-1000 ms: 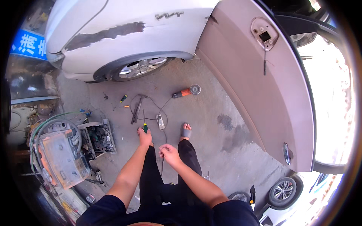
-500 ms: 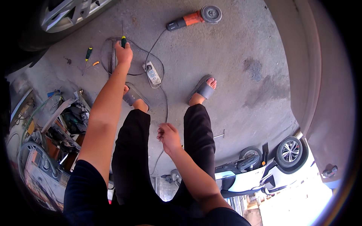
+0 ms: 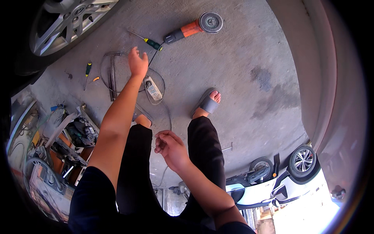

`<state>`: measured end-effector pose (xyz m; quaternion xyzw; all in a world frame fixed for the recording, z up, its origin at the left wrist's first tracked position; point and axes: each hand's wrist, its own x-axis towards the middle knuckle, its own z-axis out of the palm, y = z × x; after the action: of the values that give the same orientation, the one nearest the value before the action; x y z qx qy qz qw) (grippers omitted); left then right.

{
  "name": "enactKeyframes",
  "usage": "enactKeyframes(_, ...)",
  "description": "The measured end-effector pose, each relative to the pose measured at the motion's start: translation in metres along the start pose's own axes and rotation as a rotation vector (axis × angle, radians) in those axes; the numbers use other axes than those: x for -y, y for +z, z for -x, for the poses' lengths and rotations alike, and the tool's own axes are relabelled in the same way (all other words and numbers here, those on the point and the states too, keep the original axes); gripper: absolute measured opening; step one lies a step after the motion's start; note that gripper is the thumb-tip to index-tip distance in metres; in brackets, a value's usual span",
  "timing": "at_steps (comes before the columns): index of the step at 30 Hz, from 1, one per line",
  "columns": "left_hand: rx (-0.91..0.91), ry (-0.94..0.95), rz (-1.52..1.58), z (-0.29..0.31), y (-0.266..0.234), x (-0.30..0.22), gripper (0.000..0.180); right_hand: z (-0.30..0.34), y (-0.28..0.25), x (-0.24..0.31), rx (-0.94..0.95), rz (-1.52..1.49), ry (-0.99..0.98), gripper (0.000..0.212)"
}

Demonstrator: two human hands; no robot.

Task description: The person uses a screwdriver to pry and remove a trim piece from the side of a white car. They then use an angle grinder to grind down a damaged area on the car's body panel, creating sparks as they work.

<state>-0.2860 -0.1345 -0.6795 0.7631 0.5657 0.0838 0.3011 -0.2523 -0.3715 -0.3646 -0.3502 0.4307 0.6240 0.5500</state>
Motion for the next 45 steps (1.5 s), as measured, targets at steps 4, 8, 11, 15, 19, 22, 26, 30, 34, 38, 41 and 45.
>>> enactKeyframes(4,0.158,0.287,-0.193,-0.020,0.045,-0.077,0.059,0.003,0.005,0.011,0.004,0.006,0.056,0.016)
enactKeyframes(8,0.326,0.260,-0.415,-0.040,0.093,-0.111,0.056,0.015,0.006,0.032,-0.019,0.046,0.063,0.016)
enactKeyframes(11,0.289,0.340,-0.496,-0.040,0.104,-0.110,0.052,0.023,0.005,0.043,0.029,0.041,0.041,0.017)
enactKeyframes(15,0.411,0.203,-0.217,-0.027,0.079,-0.123,0.052,0.015,-0.002,0.058,0.003,0.133,-0.138,0.016)
enactKeyframes(19,0.522,-0.060,0.042,0.045,-0.019,-0.144,0.049,0.003,-0.029,0.049,0.027,0.068,-0.320,0.017)
enactKeyframes(22,0.607,-0.107,0.151,0.103,-0.116,-0.185,0.050,-0.013,-0.058,0.051,-0.061,0.329,-0.558,0.033)
enactKeyframes(26,0.707,0.000,0.321,0.160,-0.244,-0.226,0.056,0.025,-0.008,0.058,0.229,0.633,-0.687,0.066)
enactKeyframes(30,0.870,0.032,0.460,0.195,-0.326,-0.250,0.063,0.106,0.080,0.084,0.515,0.467,-0.612,0.061)
enactKeyframes(34,1.029,-0.039,0.589,0.201,-0.387,-0.298,0.076,0.164,0.121,0.097,0.678,0.454,-0.452,0.070)
enactKeyframes(38,1.100,0.081,0.636,0.187,-0.432,-0.337,0.090,0.194,0.160,0.106,0.794,0.448,-0.436,0.079)
enactKeyframes(41,1.159,0.091,0.673,0.178,-0.454,-0.335,0.100,0.219,0.193,0.110,0.821,0.543,-0.428,0.059)
enactKeyframes(45,1.096,0.109,0.718,0.181,-0.458,-0.330,0.101,0.237,0.230,0.108,0.711,0.599,-0.517,0.047)
